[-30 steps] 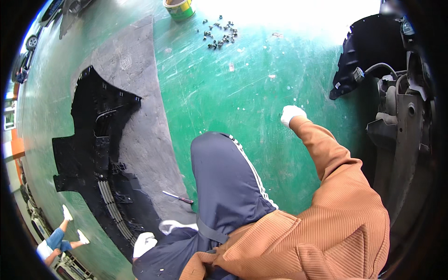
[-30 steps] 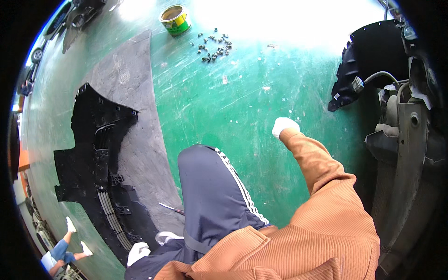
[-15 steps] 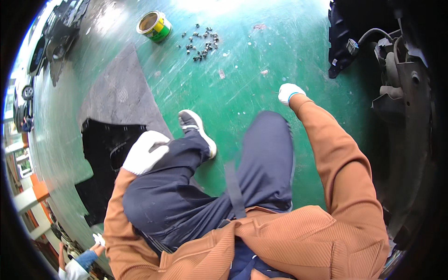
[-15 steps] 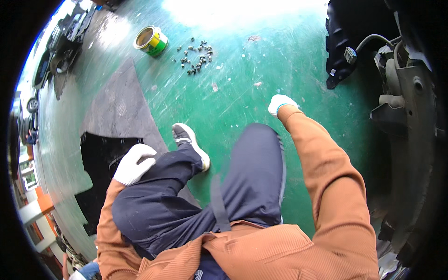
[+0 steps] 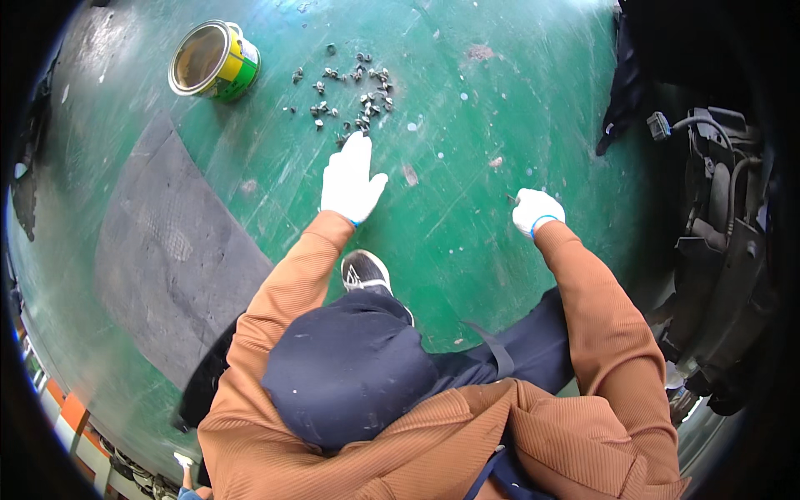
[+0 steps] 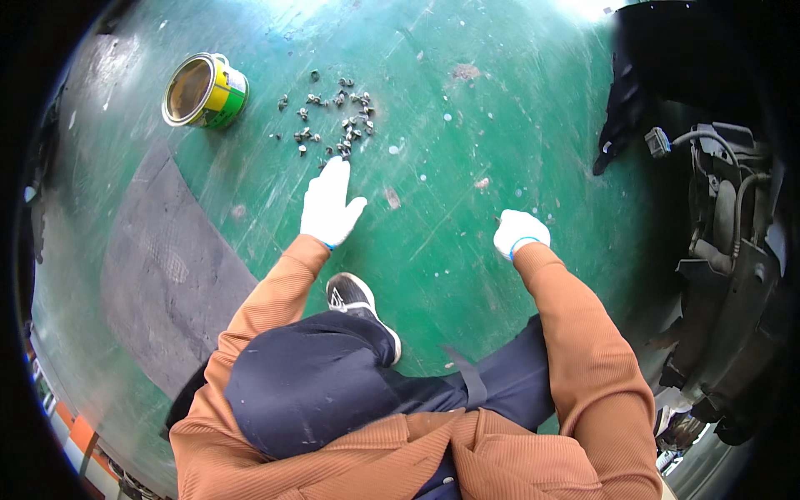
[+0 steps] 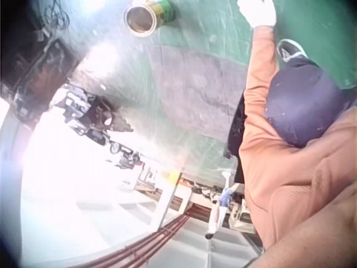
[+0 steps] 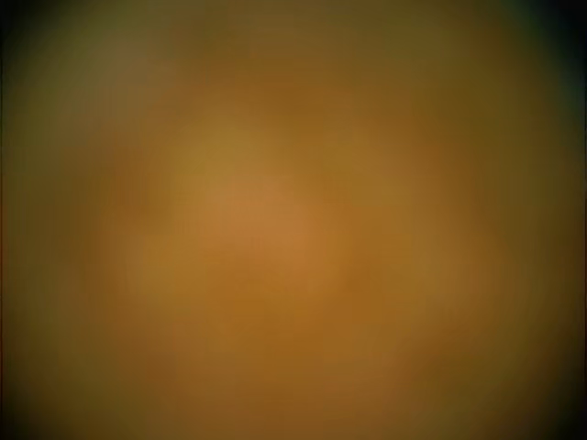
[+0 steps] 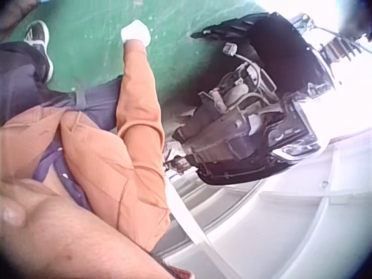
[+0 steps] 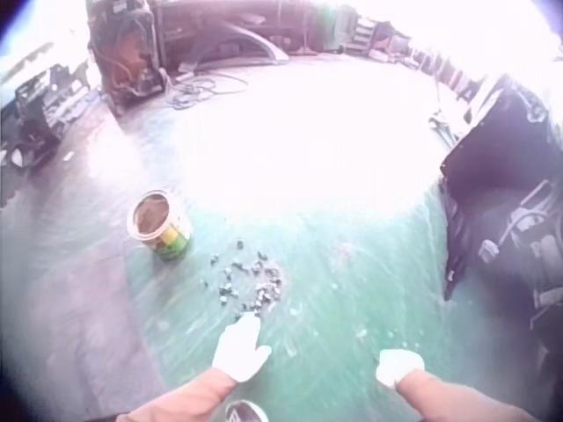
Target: The person sits on the floor and uses a screwdriver to fasten screws into a large black plastic car part, likely a bumper or underbody panel. They repeatedly pick up screws from a pile on the floor and tighten them into the part.
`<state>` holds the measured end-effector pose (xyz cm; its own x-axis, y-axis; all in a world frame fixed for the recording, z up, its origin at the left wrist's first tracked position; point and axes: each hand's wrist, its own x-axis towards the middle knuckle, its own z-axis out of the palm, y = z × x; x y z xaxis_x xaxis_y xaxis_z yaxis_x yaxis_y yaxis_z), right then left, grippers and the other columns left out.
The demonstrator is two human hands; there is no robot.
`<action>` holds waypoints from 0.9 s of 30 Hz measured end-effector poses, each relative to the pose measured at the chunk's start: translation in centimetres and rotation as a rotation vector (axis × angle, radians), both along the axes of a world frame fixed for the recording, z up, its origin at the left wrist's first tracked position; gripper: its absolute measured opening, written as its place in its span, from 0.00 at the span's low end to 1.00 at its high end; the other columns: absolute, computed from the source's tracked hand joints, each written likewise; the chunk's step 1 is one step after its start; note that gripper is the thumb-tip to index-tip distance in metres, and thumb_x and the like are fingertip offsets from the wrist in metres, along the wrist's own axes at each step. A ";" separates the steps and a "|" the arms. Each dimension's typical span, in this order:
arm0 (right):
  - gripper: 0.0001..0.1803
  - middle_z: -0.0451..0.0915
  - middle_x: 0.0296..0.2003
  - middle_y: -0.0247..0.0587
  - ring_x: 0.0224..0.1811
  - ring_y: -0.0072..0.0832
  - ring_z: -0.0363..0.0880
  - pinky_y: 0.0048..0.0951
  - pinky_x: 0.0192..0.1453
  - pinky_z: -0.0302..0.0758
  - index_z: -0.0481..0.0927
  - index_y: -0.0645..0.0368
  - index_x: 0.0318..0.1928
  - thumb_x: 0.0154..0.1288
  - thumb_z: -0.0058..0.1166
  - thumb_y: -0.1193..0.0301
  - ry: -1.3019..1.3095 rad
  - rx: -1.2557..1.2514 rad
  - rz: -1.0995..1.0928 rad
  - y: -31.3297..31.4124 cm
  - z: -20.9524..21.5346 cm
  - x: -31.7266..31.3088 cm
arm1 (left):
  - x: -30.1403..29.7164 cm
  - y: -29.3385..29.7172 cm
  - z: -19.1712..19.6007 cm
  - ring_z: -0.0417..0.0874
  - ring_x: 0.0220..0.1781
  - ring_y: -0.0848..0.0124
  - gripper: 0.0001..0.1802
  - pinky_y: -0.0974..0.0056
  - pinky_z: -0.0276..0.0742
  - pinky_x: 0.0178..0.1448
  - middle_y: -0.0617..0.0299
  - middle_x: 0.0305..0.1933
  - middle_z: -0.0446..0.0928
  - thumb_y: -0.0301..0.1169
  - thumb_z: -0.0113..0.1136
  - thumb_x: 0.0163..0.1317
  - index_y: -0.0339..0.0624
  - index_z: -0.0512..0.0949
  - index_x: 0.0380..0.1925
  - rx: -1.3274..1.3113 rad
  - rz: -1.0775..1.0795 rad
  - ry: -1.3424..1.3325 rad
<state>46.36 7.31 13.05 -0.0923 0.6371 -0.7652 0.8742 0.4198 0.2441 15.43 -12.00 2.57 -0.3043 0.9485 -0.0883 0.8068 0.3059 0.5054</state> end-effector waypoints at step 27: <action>0.19 0.87 0.54 0.55 0.59 0.51 0.85 0.44 0.64 0.80 0.88 0.57 0.54 0.69 0.54 0.64 0.053 -0.014 0.249 9.0 -1.4 -11.5 | -1.1 -1.2 -1.7 0.75 0.63 0.45 0.26 0.44 0.72 0.66 0.42 0.81 0.64 0.37 0.70 0.59 0.37 0.80 0.56 -0.010 0.266 -0.082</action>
